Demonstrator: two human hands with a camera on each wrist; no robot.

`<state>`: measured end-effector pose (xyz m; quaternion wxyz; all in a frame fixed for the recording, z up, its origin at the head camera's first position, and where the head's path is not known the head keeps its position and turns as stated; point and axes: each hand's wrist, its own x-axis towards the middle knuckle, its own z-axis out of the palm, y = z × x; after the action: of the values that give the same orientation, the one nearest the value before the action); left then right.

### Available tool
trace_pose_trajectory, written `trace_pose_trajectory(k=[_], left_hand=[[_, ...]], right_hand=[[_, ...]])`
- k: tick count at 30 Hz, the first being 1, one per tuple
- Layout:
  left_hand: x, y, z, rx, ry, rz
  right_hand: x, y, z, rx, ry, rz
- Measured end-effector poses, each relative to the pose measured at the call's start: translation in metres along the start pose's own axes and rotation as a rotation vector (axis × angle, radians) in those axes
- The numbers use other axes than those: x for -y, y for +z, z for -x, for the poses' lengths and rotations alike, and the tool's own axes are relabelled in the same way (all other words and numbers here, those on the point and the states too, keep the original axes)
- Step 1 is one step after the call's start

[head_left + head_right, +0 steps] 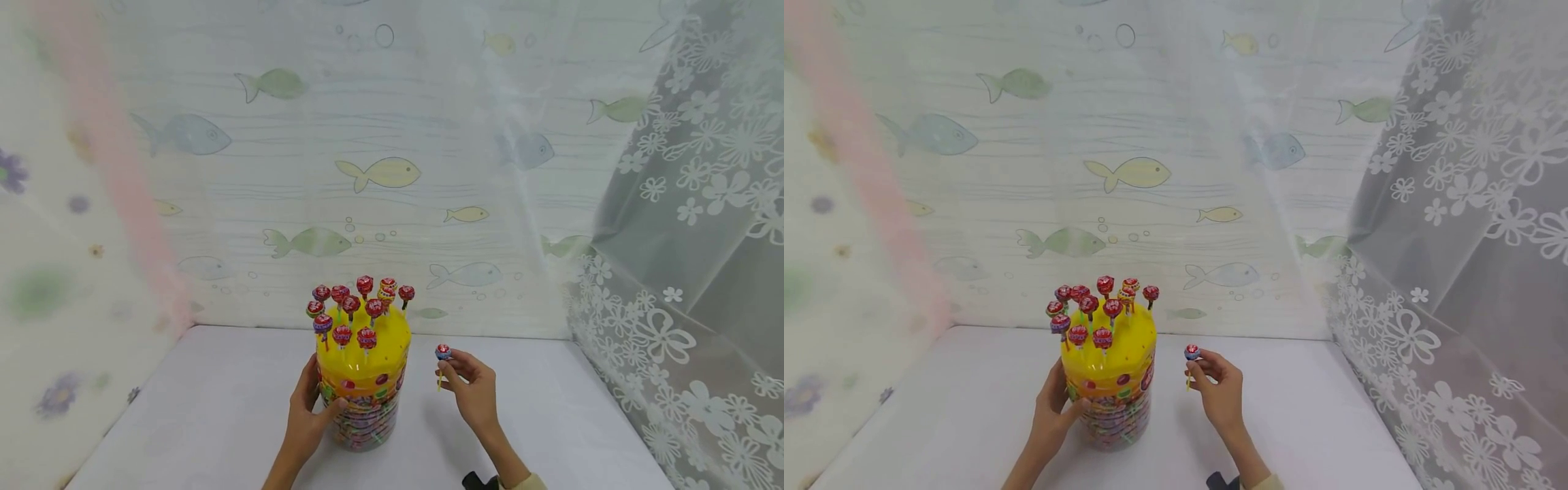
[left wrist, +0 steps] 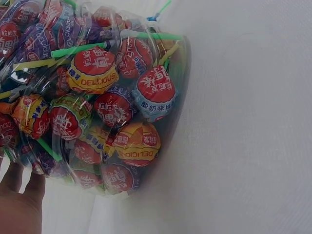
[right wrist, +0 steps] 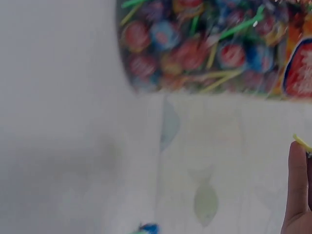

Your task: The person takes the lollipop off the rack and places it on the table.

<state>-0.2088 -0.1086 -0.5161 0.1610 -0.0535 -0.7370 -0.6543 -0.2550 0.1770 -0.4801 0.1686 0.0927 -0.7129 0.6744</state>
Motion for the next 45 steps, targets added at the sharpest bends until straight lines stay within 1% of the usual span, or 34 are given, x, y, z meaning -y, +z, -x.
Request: trace_pose_trajectory(k=[5,10,15,18,22,24,28,31,35,39,45], left_hand=[[0.0,-0.001,0.0,0.003,-0.009,0.012],[0.001,-0.001,0.0,0.005,-0.013,0.022],[0.001,0.0,0.0,0.009,-0.018,0.03],[0.002,0.0,0.0,0.009,-0.018,0.029],[0.002,0.001,0.0,0.004,-0.022,0.024],[0.002,0.001,0.0,0.002,-0.021,0.024],[0.002,0.0,0.0,0.005,-0.006,0.037],[0.003,0.0,0.0,0.008,-0.006,0.042],[0.004,0.001,0.0,0.008,-0.011,0.043],[0.004,0.001,0.0,0.003,-0.016,0.04],[0.005,0.001,0.0,0.005,-0.024,0.032]], right_hand=[[-0.023,-0.014,-0.014,0.019,0.098,0.019],[-0.044,-0.027,-0.029,0.056,0.195,0.098],[-0.064,-0.04,-0.042,0.078,0.27,0.166],[-0.073,-0.045,-0.048,0.081,0.313,0.172],[-0.082,-0.047,-0.052,0.07,0.352,0.19],[-0.084,-0.046,-0.054,0.069,0.361,0.212],[-0.088,-0.044,-0.06,0.064,0.368,0.291],[-0.089,-0.043,-0.065,0.041,0.394,0.345],[-0.091,-0.043,-0.072,0.023,0.422,0.39],[-0.089,-0.042,-0.074,0.026,0.422,0.447],[-0.082,-0.042,-0.072,0.055,0.426,0.528]])
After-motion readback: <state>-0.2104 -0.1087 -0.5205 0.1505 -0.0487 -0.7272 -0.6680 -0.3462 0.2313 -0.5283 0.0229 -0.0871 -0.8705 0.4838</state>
